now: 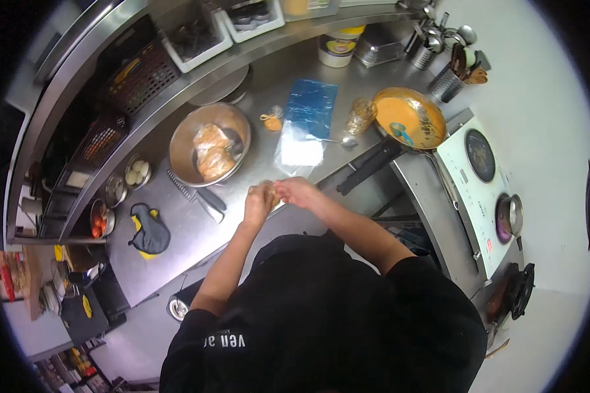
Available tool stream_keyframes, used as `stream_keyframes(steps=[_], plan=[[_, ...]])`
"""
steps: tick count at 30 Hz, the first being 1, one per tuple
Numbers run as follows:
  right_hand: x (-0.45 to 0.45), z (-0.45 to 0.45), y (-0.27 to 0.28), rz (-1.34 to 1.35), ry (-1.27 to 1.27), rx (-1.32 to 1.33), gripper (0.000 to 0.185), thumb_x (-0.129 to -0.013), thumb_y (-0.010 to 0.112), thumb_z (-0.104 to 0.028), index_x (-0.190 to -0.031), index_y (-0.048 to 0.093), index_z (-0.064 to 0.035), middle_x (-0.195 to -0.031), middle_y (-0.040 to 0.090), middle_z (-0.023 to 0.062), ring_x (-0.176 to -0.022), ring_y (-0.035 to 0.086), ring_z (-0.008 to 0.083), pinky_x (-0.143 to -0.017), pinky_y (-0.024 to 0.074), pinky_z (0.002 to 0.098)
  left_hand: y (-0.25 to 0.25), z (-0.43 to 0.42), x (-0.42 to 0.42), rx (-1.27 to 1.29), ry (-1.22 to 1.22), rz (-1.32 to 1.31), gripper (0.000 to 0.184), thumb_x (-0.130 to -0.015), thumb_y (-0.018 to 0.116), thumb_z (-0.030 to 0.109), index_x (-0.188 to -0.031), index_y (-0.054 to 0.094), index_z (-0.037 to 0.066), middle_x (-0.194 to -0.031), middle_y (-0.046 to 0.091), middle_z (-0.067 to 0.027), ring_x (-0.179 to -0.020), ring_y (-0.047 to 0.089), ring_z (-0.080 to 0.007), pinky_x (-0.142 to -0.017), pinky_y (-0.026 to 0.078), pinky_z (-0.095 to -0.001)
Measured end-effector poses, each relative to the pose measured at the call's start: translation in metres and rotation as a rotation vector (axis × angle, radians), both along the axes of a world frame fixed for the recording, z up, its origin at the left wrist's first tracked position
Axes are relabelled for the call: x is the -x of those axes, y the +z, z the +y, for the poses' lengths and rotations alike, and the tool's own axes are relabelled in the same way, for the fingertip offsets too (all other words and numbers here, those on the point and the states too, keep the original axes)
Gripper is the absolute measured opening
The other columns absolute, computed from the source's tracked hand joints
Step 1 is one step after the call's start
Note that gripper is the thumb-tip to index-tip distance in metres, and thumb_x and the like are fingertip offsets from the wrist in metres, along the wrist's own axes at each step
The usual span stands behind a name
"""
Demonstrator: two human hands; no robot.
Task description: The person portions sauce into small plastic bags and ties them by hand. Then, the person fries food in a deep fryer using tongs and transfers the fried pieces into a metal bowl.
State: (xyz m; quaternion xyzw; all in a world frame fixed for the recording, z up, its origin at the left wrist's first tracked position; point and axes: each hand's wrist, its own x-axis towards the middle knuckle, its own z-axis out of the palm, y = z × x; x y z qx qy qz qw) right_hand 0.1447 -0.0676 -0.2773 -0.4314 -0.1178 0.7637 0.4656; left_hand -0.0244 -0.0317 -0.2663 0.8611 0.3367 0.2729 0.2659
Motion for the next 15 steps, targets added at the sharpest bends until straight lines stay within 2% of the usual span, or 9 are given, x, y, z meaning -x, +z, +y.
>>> stream_keyframes(steps=[2, 3, 5, 6, 8, 9, 10, 12, 15], plan=[[0.01, -0.007, 0.017, 0.012, -0.066, -0.076, 0.027, -0.09, 0.064, -0.022, -0.105, 0.062, 0.001, -0.085, 0.064, 0.0056, -0.073, 0.061, 0.0138, -0.062, 0.0486, 0.0267, 0.002, -0.001, -0.007, 0.149, 0.185, 0.007, 0.041, -0.076, 0.068, 0.001, -0.114, 0.054, 0.005, -0.086, 0.067, -0.0176, -0.077, 0.064, -0.0316, -0.07, 0.052, -0.0397], [0.012, -0.008, 0.018, -0.176, -0.021, -0.238, 0.029, -0.091, 0.062, -0.022, -0.109, 0.061, 0.0015, -0.094, 0.064, 0.0073, -0.082, 0.062, 0.0172, -0.07, 0.0503, 0.0299, -0.002, 0.001, -0.009, 0.176, 0.194, -0.041, 0.045, -0.078, 0.065, -0.002, -0.116, 0.044, 0.008, -0.079, 0.066, -0.0169, -0.064, 0.064, -0.0295, -0.061, 0.051, -0.0378], [0.012, -0.012, 0.015, -0.675, 0.088, -0.587, 0.032, -0.089, 0.063, -0.017, -0.117, 0.061, -0.0021, -0.111, 0.064, 0.0089, -0.097, 0.063, 0.023, -0.082, 0.0508, 0.032, -0.01, 0.005, -0.008, 0.234, 0.242, -0.041, 0.044, -0.077, 0.065, 0.0, -0.115, 0.044, 0.008, -0.074, 0.065, -0.0159, -0.065, 0.064, -0.0318, -0.061, 0.05, -0.0399], [0.014, -0.013, 0.01, -0.674, 0.085, -0.589, 0.032, -0.089, 0.063, -0.017, -0.117, 0.061, -0.0021, -0.111, 0.064, 0.0089, -0.097, 0.063, 0.023, -0.082, 0.0508, 0.032, -0.007, 0.005, -0.008, 0.294, 0.295, -0.04, 0.043, -0.077, 0.065, 0.001, -0.114, 0.044, 0.008, -0.07, 0.063, -0.0148, -0.065, 0.064, -0.0341, -0.061, 0.049, -0.0421], [0.017, -0.013, 0.0, -1.266, 0.092, -0.897, 0.033, -0.081, 0.067, -0.011, -0.114, 0.064, -0.0049, -0.112, 0.064, 0.0086, -0.099, 0.062, 0.0258, -0.083, 0.0501, 0.0334, -0.001, 0.005, -0.01, 0.286, 0.32, -0.038, 0.041, -0.078, 0.064, 0.002, -0.113, 0.044, 0.007, -0.069, 0.064, -0.0133, -0.065, 0.065, -0.0314, -0.061, 0.049, -0.0403], [0.021, -0.015, 0.009, -1.178, 0.089, -0.856, 0.038, -0.073, 0.068, -0.008, -0.11, 0.066, -0.0062, -0.109, 0.064, 0.0086, -0.097, 0.06, 0.028, -0.085, 0.0486, 0.034, -0.006, 0.007, -0.009, 0.369, 0.355, -0.065, 0.041, -0.077, 0.064, 0.0, -0.112, 0.044, 0.007, -0.07, 0.064, -0.0131, -0.066, 0.065, -0.0297, -0.06, 0.049, -0.0389], [0.022, -0.013, 0.008, -1.17, 0.095, -0.858, 0.038, -0.073, 0.068, -0.008, -0.11, 0.066, -0.0062, -0.109, 0.064, 0.0086, -0.097, 0.06, 0.028, -0.085, 0.0486, 0.034, -0.012, 0.007, -0.007, 0.453, 0.394, -0.09, 0.041, -0.077, 0.063, -0.001, -0.112, 0.044, 0.007, -0.07, 0.065, -0.0129, -0.066, 0.065, -0.0279, -0.06, 0.049, -0.0375], [0.026, -0.008, 0.007, -1.36, 0.106, -1.007, 0.034, -0.072, 0.068, -0.008, -0.106, 0.067, -0.006, -0.106, 0.064, 0.0078, -0.093, 0.06, 0.0284, -0.085, 0.0477, 0.0356, -0.02, 0.009, 0.0, 0.518, 0.42, -0.115, 0.041, -0.076, 0.063, -0.003, -0.111, 0.043, 0.006, -0.07, 0.064, -0.0121, -0.064, 0.064, -0.0249, -0.059, 0.049, -0.0353], [0.03, -0.01, 0.0, -1.417, 0.098, -1.005, 0.03, -0.071, 0.068, -0.008, -0.101, 0.068, -0.0061, -0.106, 0.064, 0.0075, -0.091, 0.059, 0.0278, -0.086, 0.0468, 0.036, -0.022, 0.007, -0.002, 0.682, 0.464, -0.2, 0.043, -0.076, 0.062, -0.007, -0.112, 0.041, 0.002, -0.075, 0.064, -0.013, -0.065, 0.063, -0.0201, -0.057, 0.05, -0.0317]])
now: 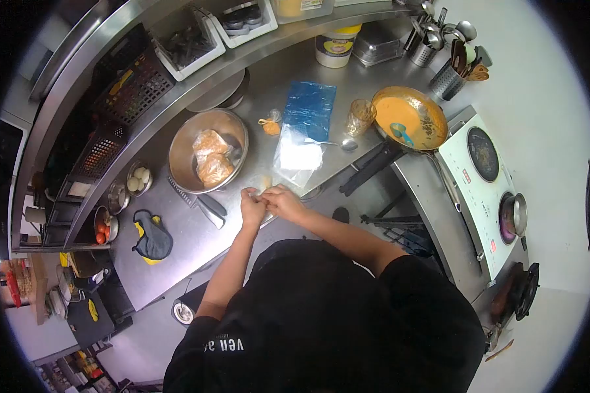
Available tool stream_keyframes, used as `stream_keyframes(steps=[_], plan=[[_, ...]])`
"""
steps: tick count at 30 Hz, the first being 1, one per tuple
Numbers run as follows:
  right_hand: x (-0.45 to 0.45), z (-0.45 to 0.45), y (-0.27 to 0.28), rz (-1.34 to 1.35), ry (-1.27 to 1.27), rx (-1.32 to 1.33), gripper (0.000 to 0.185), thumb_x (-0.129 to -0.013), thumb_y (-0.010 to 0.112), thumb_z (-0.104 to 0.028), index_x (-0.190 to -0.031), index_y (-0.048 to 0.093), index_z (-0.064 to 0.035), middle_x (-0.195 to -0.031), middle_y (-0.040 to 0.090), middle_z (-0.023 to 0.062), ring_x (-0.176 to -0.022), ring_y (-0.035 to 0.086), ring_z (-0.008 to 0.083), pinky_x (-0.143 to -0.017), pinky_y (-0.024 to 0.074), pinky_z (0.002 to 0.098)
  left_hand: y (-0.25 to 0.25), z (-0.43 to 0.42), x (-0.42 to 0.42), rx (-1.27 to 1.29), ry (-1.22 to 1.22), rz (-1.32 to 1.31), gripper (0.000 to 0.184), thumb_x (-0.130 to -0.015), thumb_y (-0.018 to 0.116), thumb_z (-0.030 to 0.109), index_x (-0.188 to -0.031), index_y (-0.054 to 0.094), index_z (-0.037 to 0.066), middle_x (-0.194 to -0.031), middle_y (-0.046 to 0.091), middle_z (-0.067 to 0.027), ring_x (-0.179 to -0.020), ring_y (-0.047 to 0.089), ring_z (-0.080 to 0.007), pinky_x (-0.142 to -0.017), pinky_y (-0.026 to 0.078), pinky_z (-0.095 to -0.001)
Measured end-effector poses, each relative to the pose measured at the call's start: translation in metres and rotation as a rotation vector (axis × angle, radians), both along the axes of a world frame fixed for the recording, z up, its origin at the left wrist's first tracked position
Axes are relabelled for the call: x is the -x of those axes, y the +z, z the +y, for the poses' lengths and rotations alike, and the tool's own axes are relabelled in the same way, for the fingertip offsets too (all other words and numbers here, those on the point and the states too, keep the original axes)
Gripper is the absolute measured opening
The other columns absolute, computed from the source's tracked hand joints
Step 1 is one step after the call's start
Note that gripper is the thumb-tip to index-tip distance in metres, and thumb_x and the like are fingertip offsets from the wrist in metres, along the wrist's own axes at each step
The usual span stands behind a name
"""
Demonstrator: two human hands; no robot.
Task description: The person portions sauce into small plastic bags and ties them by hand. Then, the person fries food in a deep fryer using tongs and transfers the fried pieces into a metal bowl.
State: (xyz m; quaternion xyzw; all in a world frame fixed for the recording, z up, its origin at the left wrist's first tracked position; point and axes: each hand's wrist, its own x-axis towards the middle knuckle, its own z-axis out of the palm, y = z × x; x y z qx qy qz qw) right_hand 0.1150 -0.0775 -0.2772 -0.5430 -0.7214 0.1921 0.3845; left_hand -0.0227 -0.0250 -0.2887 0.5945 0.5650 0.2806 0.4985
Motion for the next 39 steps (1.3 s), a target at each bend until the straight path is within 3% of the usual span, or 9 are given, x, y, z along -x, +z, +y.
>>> stream_keyframes(steps=[7, 14, 17, 20, 30, 33, 36, 37, 39], plan=[[0.007, 0.0, -0.02, -0.021, -0.012, -0.093, 0.022, -0.073, 0.069, -0.012, -0.095, 0.07, -0.0054, -0.097, 0.067, 0.0081, -0.09, 0.059, 0.0268, -0.085, 0.047, 0.0353, -0.001, -0.005, 0.004, 0.324, 0.225, -0.162, 0.041, -0.077, 0.06, -0.008, -0.111, 0.038, -0.001, -0.082, 0.058, -0.0116, -0.072, 0.059, -0.0187, -0.057, 0.051, -0.0293], [0.0, -0.003, -0.026, -0.126, 0.04, -0.11, 0.016, -0.073, 0.068, -0.011, -0.087, 0.069, -0.0027, -0.087, 0.066, 0.0068, -0.086, 0.059, 0.0239, -0.081, 0.0475, 0.0334, -0.008, 0.0, 0.019, 0.305, 0.084, -0.182, 0.029, -0.081, 0.057, -0.006, -0.103, 0.041, 0.004, -0.081, 0.056, -0.0064, -0.073, 0.057, -0.0159, -0.063, 0.049, -0.0302], [0.002, -0.007, -0.018, -0.124, 0.05, -0.204, 0.01, -0.073, 0.066, -0.011, -0.081, 0.068, -0.004, -0.082, 0.064, 0.0052, -0.082, 0.057, 0.0228, -0.076, 0.0478, 0.0317, -0.034, 0.004, 0.024, -0.056, -0.159, -0.017, 0.02, -0.083, 0.056, 0.001, -0.099, 0.045, 0.005, -0.078, 0.059, -0.0108, -0.069, 0.059, -0.0222, -0.061, 0.048, -0.0349], [-0.003, -0.008, -0.011, -0.14, 0.057, -0.271, 0.007, -0.073, 0.064, -0.011, -0.076, 0.068, -0.0055, -0.079, 0.062, 0.0037, -0.08, 0.055, 0.0212, -0.073, 0.0476, 0.0292, 0.011, -0.001, 0.017, -0.234, -0.38, 0.251, 0.016, -0.085, 0.055, 0.009, -0.097, 0.045, 0.007, -0.081, 0.061, -0.0239, -0.083, 0.06, -0.0442, -0.07, 0.047, -0.0512], [-0.015, 0.002, -0.02, -0.226, 0.121, -0.161, 0.01, -0.079, 0.061, -0.013, -0.076, 0.069, -0.0073, -0.081, 0.06, 0.0059, -0.085, 0.058, 0.0229, -0.072, 0.0493, 0.0339, 0.023, 0.019, 0.023, -0.318, -0.586, 0.582, 0.016, -0.087, 0.056, 0.011, -0.1, 0.049, 0.006, -0.077, 0.062, -0.0175, -0.07, 0.062, -0.0336, -0.066, 0.05, -0.0421], [-0.035, 0.036, -0.013, -0.066, -0.106, 0.04, 0.014, -0.079, 0.065, -0.014, -0.085, 0.069, -0.0026, -0.085, 0.064, 0.0119, -0.079, 0.062, 0.0278, -0.072, 0.0491, 0.0367, 0.027, 0.028, 0.016, -0.28, -0.345, 0.208, 0.027, -0.086, 0.058, 0.008, -0.111, 0.05, 0.004, -0.091, 0.062, -0.0154, -0.071, 0.061, -0.0243, -0.064, 0.051, -0.0355], [-0.064, 0.093, 0.01, 0.063, -0.197, 0.174, 0.016, -0.083, 0.065, -0.016, -0.094, 0.07, -0.0047, -0.091, 0.065, 0.0165, -0.08, 0.064, 0.0327, -0.07, 0.0493, 0.0388, 0.077, 0.021, -0.014, -0.4, -0.091, -0.014, 0.053, -0.076, 0.059, -0.008, -0.125, 0.047, 0.006, -0.131, 0.046, -0.0185, -0.113, 0.051, -0.0375, -0.086, 0.048, -0.0386], [-0.072, 0.11, 0.011, 0.089, -0.207, 0.159, 0.017, -0.085, 0.064, -0.017, -0.097, 0.07, -0.0063, -0.093, 0.065, 0.0166, -0.082, 0.064, 0.0334, -0.07, 0.0493, 0.0382, 0.072, 0.021, -0.021, -0.391, -0.075, -0.007, 0.053, -0.076, 0.059, -0.008, -0.125, 0.047, 0.006, -0.131, 0.046, -0.0185, -0.113, 0.051, -0.0375, -0.086, 0.048, -0.0386], [-0.081, 0.127, 0.036, 0.194, -0.238, 0.019, 0.022, -0.083, 0.063, -0.012, -0.104, 0.069, -0.0093, -0.094, 0.066, 0.0165, -0.083, 0.064, 0.0337, -0.073, 0.0495, 0.0392, 0.051, 0.018, -0.036, -0.859, -0.306, 0.357, 0.051, -0.071, 0.061, -0.005, -0.12, 0.055, 0.008, -0.125, 0.05, -0.0169, -0.105, 0.055, -0.0309, -0.087, 0.048, -0.0378]])
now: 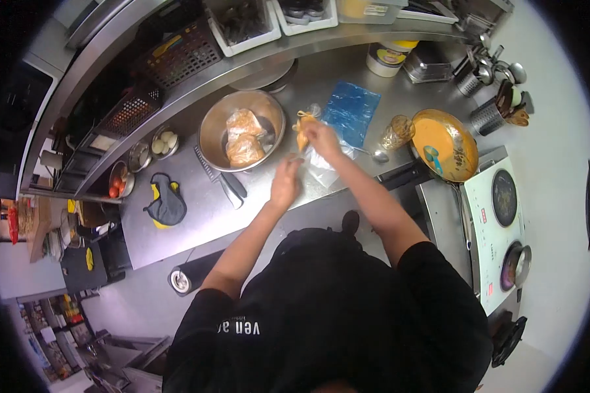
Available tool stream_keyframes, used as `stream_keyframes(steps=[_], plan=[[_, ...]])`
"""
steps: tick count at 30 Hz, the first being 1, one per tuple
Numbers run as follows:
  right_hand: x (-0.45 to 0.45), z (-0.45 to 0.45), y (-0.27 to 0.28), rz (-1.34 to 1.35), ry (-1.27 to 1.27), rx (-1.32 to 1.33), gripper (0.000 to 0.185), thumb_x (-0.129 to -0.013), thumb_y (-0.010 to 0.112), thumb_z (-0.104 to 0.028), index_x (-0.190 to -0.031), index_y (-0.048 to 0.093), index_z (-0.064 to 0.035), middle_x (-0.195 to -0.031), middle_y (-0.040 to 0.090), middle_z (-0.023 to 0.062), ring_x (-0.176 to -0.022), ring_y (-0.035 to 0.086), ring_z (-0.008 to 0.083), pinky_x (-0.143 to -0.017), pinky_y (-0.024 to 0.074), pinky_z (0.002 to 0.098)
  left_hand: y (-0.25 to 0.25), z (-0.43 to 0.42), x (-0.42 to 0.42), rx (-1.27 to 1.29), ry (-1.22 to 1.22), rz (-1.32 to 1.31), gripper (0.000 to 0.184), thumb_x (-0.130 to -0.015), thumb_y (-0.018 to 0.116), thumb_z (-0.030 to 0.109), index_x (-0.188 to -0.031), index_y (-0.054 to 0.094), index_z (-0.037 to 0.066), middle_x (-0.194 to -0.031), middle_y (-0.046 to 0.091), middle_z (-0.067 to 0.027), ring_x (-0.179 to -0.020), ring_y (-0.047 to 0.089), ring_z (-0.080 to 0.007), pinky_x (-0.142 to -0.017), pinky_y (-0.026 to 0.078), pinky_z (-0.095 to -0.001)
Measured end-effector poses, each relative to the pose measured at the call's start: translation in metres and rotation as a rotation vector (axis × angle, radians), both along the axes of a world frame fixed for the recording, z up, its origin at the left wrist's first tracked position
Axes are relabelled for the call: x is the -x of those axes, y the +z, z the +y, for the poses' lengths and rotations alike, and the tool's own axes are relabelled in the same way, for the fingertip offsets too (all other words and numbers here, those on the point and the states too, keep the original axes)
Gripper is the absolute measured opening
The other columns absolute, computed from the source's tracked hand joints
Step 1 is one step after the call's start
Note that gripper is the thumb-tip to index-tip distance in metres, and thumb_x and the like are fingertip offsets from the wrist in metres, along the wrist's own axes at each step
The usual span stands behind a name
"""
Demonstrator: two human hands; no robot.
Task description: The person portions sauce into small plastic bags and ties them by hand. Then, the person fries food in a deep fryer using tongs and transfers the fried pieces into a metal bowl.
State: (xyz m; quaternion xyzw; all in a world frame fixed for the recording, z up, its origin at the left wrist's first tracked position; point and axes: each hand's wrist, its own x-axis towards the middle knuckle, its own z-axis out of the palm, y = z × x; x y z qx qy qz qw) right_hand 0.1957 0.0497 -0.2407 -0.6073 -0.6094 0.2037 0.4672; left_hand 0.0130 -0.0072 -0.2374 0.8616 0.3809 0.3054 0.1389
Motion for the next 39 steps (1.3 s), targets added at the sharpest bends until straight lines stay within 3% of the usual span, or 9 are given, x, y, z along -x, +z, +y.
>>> stream_keyframes(steps=[6, 12, 17, 20, 22, 24, 26, 29, 39], plan=[[-0.046, -0.045, -0.005, -0.375, 0.33, 0.259, 0.03, -0.077, 0.062, -0.006, -0.106, 0.067, -0.0083, -0.1, 0.066, 0.0145, -0.094, 0.062, 0.0329, -0.086, 0.0472, 0.0419, -0.048, 0.003, -0.028, 0.024, -0.125, 0.067, 0.025, -0.071, 0.063, 0.0, -0.095, 0.066, 0.005, -0.123, 0.053, -0.0167, -0.115, 0.049, -0.0363, -0.092, 0.045, -0.0409], [-0.051, -0.077, 0.017, -0.384, 0.266, 0.007, 0.024, -0.077, 0.066, -0.013, -0.101, 0.066, -0.0074, -0.101, 0.064, 0.0134, -0.099, 0.059, 0.0317, -0.09, 0.0464, 0.0388, -0.003, 0.037, -0.045, 0.294, -0.098, -0.29, 0.011, -0.088, 0.06, 0.008, -0.094, 0.061, 0.0, -0.095, 0.064, -0.0158, -0.086, 0.062, -0.031, -0.082, 0.048, -0.0376], [-0.077, -0.024, 0.064, -0.071, 0.239, 0.113, 0.018, -0.084, 0.062, -0.011, -0.101, 0.068, -0.0056, -0.102, 0.064, 0.0122, -0.094, 0.062, 0.0295, -0.083, 0.0482, 0.0363, 0.05, 0.07, -0.063, 0.475, 0.046, -0.511, 0.013, -0.095, 0.053, 0.012, -0.097, 0.059, 0.0, -0.083, 0.064, -0.0088, -0.078, 0.059, -0.0132, -0.072, 0.047, -0.0278], [-0.091, -0.005, 0.095, -0.113, 0.274, 0.002, 0.015, -0.083, 0.069, -0.016, -0.093, 0.07, -0.0047, -0.094, 0.067, 0.0097, -0.083, 0.063, 0.0206, -0.074, 0.0491, 0.031, 0.067, 0.088, -0.072, 0.393, 0.069, -0.487, 0.014, -0.096, 0.053, 0.012, -0.1, 0.058, 0.0, -0.082, 0.062, -0.0078, -0.076, 0.056, -0.0121, -0.071, 0.046, -0.0264], [-0.095, 0.001, 0.125, 0.004, 0.231, 0.299, 0.021, -0.081, 0.073, -0.02, -0.092, 0.07, -0.0028, -0.077, 0.068, 0.0075, -0.069, 0.061, 0.0143, -0.066, 0.0479, 0.0287, 0.081, 0.094, -0.076, 0.428, 0.077, -0.544, 0.015, -0.095, 0.054, 0.013, -0.101, 0.058, 0.0, -0.081, 0.061, -0.0072, -0.074, 0.056, -0.0131, -0.071, 0.046, -0.0266], [-0.098, 0.004, 0.133, -0.026, 0.196, 0.276, 0.025, -0.08, 0.075, -0.024, -0.088, 0.07, -0.0008, -0.064, 0.063, 0.0048, -0.061, 0.056, 0.0102, -0.059, 0.0448, 0.0252, 0.102, 0.086, -0.081, -0.058, 0.218, -0.62, 0.012, -0.092, 0.058, 0.01, -0.095, 0.059, -0.001, -0.078, 0.063, -0.0086, -0.072, 0.059, -0.0158, -0.066, 0.047, -0.0281], [-0.103, 0.007, 0.132, 0.1, 0.104, 0.364, 0.026, -0.079, 0.076, -0.028, -0.076, 0.07, -0.0026, -0.064, 0.062, 0.0064, -0.056, 0.054, 0.0121, -0.052, 0.0429, 0.0291, 0.114, 0.076, -0.082, -0.06, 0.265, -0.606, 0.013, -0.091, 0.061, 0.012, -0.093, 0.059, 0.0, -0.077, 0.062, -0.0066, -0.071, 0.059, -0.0135, -0.063, 0.048, -0.0281], [-0.096, -0.001, 0.132, 0.509, 0.162, 0.429, 0.028, -0.08, 0.075, -0.029, -0.074, 0.067, -0.0033, -0.065, 0.06, 0.0014, -0.056, 0.051, 0.0085, -0.049, 0.0403, 0.0264, 0.125, 0.051, -0.09, 0.738, 0.078, -0.629, 0.025, -0.088, 0.067, 0.021, -0.101, 0.061, 0.0, -0.086, 0.066, -0.0062, -0.073, 0.061, -0.0118, -0.066, 0.052, -0.0252], [-0.085, -0.033, 0.114, 0.852, 0.12, 0.479, 0.039, -0.081, 0.075, -0.039, -0.066, 0.054, -0.0086, -0.064, 0.055, 0.0008, -0.053, 0.049, 0.0097, -0.045, 0.0383, 0.027, 0.1, 0.044, -0.101, 1.234, 0.042, -0.984, 0.015, -0.092, 0.06, 0.011, -0.102, 0.06, 0.0, -0.092, 0.066, -0.0098, -0.081, 0.065, -0.0175, -0.075, 0.058, -0.0311]])
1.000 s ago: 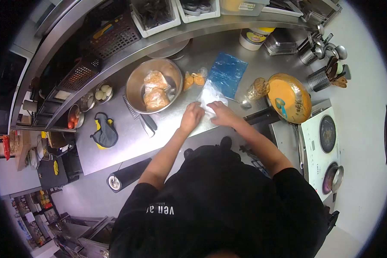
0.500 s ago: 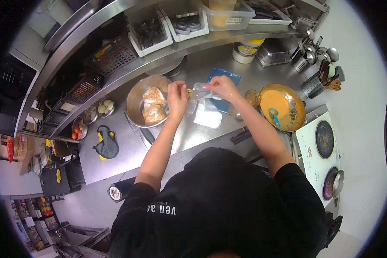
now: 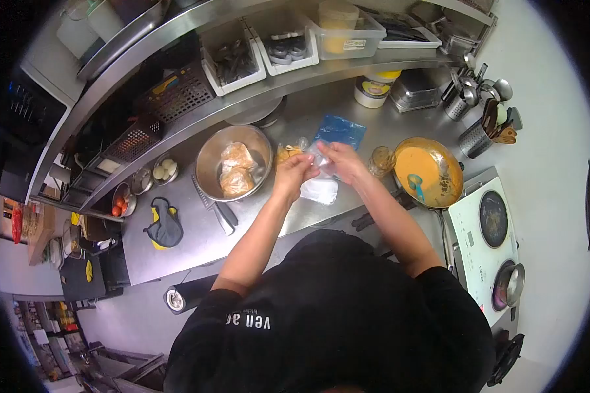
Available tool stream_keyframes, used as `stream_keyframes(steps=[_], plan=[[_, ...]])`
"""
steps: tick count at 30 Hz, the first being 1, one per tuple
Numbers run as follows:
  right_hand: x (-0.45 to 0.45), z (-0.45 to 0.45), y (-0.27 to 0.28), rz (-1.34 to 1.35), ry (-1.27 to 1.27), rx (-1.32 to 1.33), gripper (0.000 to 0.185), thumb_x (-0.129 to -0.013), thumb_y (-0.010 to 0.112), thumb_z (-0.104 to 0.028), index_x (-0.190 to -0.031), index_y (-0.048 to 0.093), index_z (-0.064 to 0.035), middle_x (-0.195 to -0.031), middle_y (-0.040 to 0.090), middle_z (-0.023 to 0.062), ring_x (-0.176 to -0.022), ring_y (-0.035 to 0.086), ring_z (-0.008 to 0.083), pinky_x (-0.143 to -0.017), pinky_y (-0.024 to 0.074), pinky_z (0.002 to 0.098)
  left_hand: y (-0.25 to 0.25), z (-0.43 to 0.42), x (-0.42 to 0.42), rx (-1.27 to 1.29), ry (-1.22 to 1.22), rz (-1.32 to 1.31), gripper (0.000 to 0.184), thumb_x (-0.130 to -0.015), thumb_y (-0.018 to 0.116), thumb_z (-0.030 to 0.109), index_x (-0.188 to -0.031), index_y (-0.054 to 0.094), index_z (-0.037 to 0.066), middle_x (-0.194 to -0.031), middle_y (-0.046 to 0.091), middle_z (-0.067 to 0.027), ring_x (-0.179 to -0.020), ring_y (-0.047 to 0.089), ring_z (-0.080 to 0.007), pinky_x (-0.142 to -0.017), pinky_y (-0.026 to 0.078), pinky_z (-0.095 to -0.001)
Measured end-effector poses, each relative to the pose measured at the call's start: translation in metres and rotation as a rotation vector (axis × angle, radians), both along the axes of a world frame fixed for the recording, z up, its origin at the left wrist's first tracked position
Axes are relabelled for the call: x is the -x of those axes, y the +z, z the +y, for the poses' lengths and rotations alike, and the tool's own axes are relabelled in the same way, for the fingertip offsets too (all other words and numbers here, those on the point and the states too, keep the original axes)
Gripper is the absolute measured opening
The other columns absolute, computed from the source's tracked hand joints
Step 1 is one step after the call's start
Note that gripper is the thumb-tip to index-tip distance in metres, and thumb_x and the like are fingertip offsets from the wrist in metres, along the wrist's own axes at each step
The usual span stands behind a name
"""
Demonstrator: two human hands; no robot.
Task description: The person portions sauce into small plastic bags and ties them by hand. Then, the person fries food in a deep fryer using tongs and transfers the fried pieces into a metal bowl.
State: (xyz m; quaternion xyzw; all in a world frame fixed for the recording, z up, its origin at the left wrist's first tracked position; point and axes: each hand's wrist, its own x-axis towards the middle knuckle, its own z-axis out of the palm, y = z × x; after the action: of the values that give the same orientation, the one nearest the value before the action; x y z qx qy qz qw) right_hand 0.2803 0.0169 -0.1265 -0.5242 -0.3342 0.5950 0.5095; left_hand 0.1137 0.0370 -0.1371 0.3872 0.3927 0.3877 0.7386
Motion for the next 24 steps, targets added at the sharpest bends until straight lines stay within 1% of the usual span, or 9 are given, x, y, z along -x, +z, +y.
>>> stream_keyframes(steps=[2, 5, 7, 10, 14, 17, 21, 23, 24], plan=[[-0.01, -0.009, -0.002, 0.0, -0.028, -0.033, 0.039, -0.081, 0.075, -0.038, -0.066, 0.054, -0.0086, -0.065, 0.056, 0.0016, -0.053, 0.05, 0.0101, -0.045, 0.0385, 0.0278, -0.008, 0.007, 0.008, 0.159, 0.08, -0.123, 0.014, -0.097, 0.051, 0.013, -0.1, 0.058, 0.001, -0.087, 0.065, -0.0093, -0.084, 0.066, -0.0227, -0.081, 0.058, -0.0365], [-0.025, -0.029, 0.012, -0.456, 0.086, -0.063, 0.041, -0.079, 0.076, -0.037, -0.065, 0.052, -0.0062, -0.069, 0.059, 0.0044, -0.06, 0.054, 0.0129, -0.05, 0.0426, 0.0304, -0.002, 0.01, 0.02, 0.243, -0.075, -0.32, 0.014, -0.096, 0.049, 0.014, -0.1, 0.055, 0.002, -0.088, 0.063, -0.0089, -0.086, 0.066, -0.0224, -0.081, 0.058, -0.0394], [-0.027, -0.041, 0.018, -1.081, 0.226, -0.209, 0.037, -0.077, 0.077, -0.032, -0.07, 0.055, -0.0018, -0.079, 0.062, 0.0086, -0.071, 0.059, 0.0192, -0.062, 0.0478, 0.0339, -0.016, 0.014, 0.017, 0.294, -0.108, -0.348, 0.012, -0.094, 0.052, 0.015, -0.099, 0.053, 0.004, -0.088, 0.06, -0.0068, -0.077, 0.064, -0.0176, -0.071, 0.056, -0.036], [-0.028, -0.047, 0.021, -0.953, 0.03, -0.23, 0.029, -0.076, 0.077, -0.026, -0.081, 0.062, -0.001, -0.086, 0.062, 0.0114, -0.079, 0.061, 0.0253, -0.071, 0.0491, 0.0355, -0.012, 0.005, 0.006, -0.247, -0.017, 0.286, 0.023, -0.087, 0.062, 0.017, -0.102, 0.052, 0.003, -0.091, 0.056, -0.0045, -0.083, 0.051, -0.012, -0.073, 0.042, -0.0261], [-0.019, -0.055, 0.036, -0.577, -0.038, -0.396, 0.025, -0.079, 0.073, -0.019, -0.097, 0.065, -0.0043, -0.094, 0.062, 0.0113, -0.081, 0.062, 0.025, -0.074, 0.049, 0.0336, -0.005, 0.005, 0.005, -0.615, -0.219, 0.292, 0.028, -0.083, 0.067, 0.01, -0.106, 0.052, 0.004, -0.092, 0.056, -0.0029, -0.077, 0.051, -0.0123, -0.07, 0.043, -0.0277], [-0.034, -0.049, 0.026, -0.974, 0.2, -0.6, 0.027, -0.085, 0.068, -0.017, -0.107, 0.063, -0.003, -0.098, 0.064, 0.0107, -0.086, 0.062, 0.0207, -0.078, 0.0487, 0.0325, 0.047, -0.013, 0.006, -0.791, -0.291, 0.543, 0.027, -0.08, 0.071, 0.007, -0.1, 0.053, 0.003, -0.087, 0.055, -0.0026, -0.074, 0.05, -0.0113, -0.067, 0.042, -0.0264], [-0.046, -0.051, 0.014, -0.268, -0.012, -0.293, 0.019, -0.089, 0.064, -0.017, -0.101, 0.061, -0.0027, -0.093, 0.065, 0.0059, -0.086, 0.06, 0.0146, -0.078, 0.0478, 0.0279, 0.0, 0.008, 0.018, -0.88, -0.059, 0.773, 0.031, -0.076, 0.069, 0.005, -0.104, 0.054, 0.003, -0.092, 0.058, -0.0114, -0.07, 0.058, -0.0209, -0.067, 0.047, -0.0335], [-0.048, -0.062, 0.009, 0.431, 0.132, -0.224, 0.015, -0.089, 0.064, -0.016, -0.098, 0.062, -0.0045, -0.091, 0.064, 0.003, -0.082, 0.059, 0.0118, -0.077, 0.0472, 0.0258, -0.012, 0.007, 0.01, -0.751, -0.085, 0.761, 0.028, -0.078, 0.067, 0.003, -0.103, 0.055, 0.002, -0.09, 0.06, -0.011, -0.075, 0.062, -0.0202, -0.067, 0.049, -0.0323], [-0.047, -0.071, 0.007, 0.428, 0.126, -0.22, 0.015, -0.089, 0.064, -0.016, -0.098, 0.062, -0.0045, -0.091, 0.064, 0.003, -0.082, 0.059, 0.0118, -0.077, 0.0472, 0.0258, -0.01, 0.002, 0.0, -0.534, -0.031, 0.516, 0.023, -0.08, 0.063, 0.0, -0.102, 0.054, 0.003, -0.088, 0.06, -0.0088, -0.076, 0.061, -0.0172, -0.066, 0.051, -0.0299]])
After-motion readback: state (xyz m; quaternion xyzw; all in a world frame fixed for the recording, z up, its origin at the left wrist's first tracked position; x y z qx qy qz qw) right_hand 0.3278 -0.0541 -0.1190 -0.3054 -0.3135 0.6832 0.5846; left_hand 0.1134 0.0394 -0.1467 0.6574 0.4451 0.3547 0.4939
